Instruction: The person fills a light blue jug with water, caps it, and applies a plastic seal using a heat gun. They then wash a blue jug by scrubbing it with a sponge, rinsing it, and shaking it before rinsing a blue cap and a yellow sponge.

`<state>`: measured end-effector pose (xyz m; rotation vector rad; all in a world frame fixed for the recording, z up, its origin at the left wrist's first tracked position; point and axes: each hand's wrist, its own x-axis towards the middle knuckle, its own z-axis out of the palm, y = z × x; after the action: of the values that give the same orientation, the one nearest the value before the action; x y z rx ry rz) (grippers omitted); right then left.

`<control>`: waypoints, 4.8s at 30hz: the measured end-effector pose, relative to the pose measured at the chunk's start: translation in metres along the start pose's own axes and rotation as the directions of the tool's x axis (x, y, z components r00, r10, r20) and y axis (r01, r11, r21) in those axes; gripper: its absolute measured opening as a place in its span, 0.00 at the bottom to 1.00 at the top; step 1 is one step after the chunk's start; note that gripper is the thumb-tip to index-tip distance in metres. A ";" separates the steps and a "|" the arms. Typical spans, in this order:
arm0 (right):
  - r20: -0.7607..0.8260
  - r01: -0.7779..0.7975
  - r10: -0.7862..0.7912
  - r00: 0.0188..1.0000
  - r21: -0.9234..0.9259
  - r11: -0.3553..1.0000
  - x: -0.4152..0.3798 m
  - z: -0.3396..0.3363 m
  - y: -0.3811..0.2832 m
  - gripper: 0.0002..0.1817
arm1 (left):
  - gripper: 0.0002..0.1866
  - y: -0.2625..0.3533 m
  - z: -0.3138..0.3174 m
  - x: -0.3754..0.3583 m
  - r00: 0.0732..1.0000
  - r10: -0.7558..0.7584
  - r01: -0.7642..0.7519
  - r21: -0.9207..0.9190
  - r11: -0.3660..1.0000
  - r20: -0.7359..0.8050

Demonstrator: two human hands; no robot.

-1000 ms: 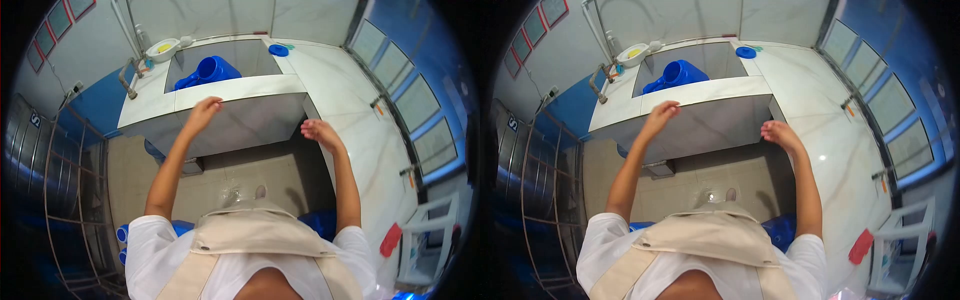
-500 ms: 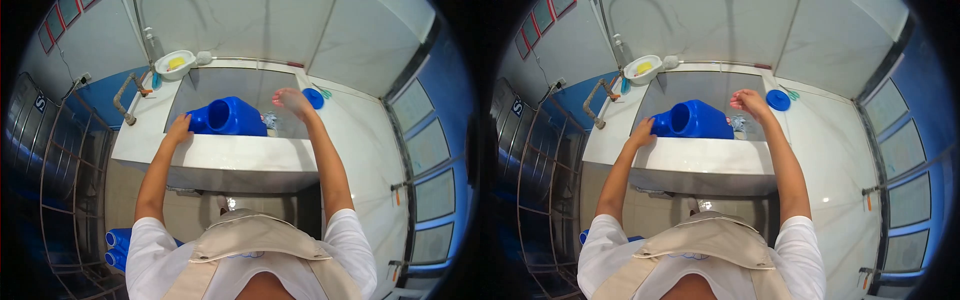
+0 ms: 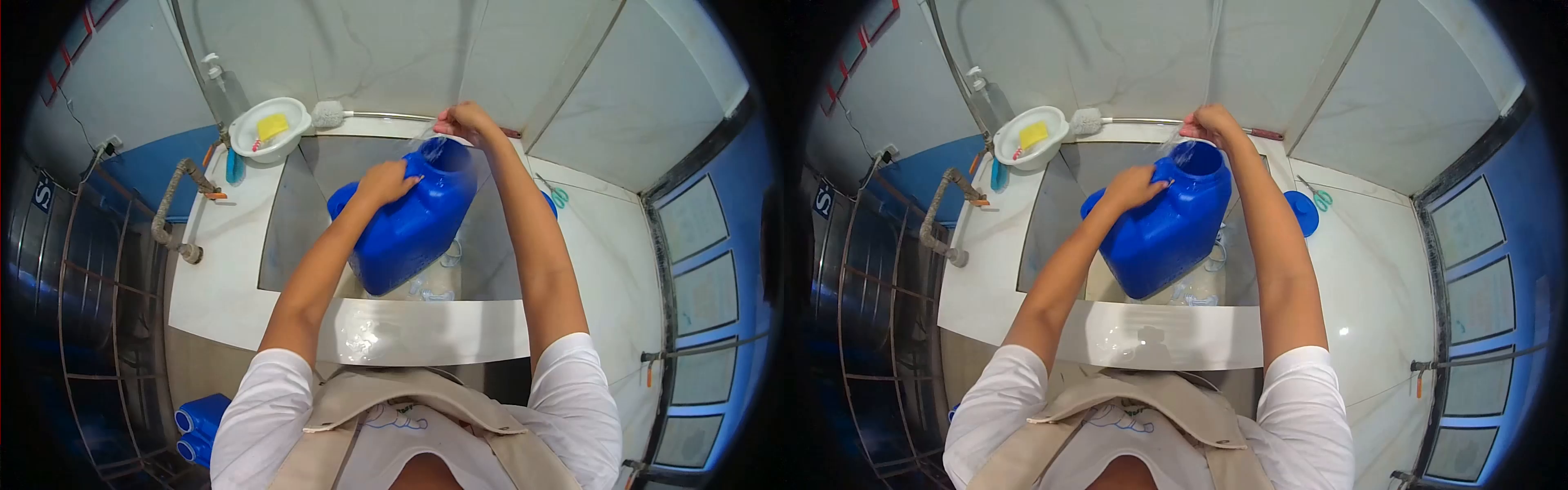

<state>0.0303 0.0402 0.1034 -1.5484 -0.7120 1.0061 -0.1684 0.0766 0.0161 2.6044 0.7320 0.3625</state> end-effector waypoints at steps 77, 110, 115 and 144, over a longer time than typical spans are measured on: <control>0.261 0.479 -0.585 0.768 -0.840 0.253 -0.017 0.089 0.379 0.21 | 0.32 -0.138 0.024 -0.116 0.473 -0.879 0.747 -0.499 0.440 -0.066; -0.091 0.309 -0.324 0.942 -0.146 0.940 0.001 0.069 0.376 0.25 | 0.20 -0.122 0.042 -0.051 0.818 -0.275 0.253 -0.113 0.961 -0.506; 0.042 0.684 -0.836 0.547 -0.599 0.417 0.014 0.120 0.154 0.20 | 0.27 -0.096 0.022 -0.048 0.840 -0.534 0.465 -0.381 0.799 -0.095; -0.437 -0.261 0.097 0.894 -0.333 0.906 0.004 0.074 0.386 0.25 | 0.28 -0.105 0.028 -0.039 0.706 -0.694 0.586 -0.432 0.685 -0.143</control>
<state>-0.0620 -0.0051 -0.2761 -2.1269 -0.4844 0.6534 -0.2368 0.1279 -0.0608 1.7956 1.4816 0.5984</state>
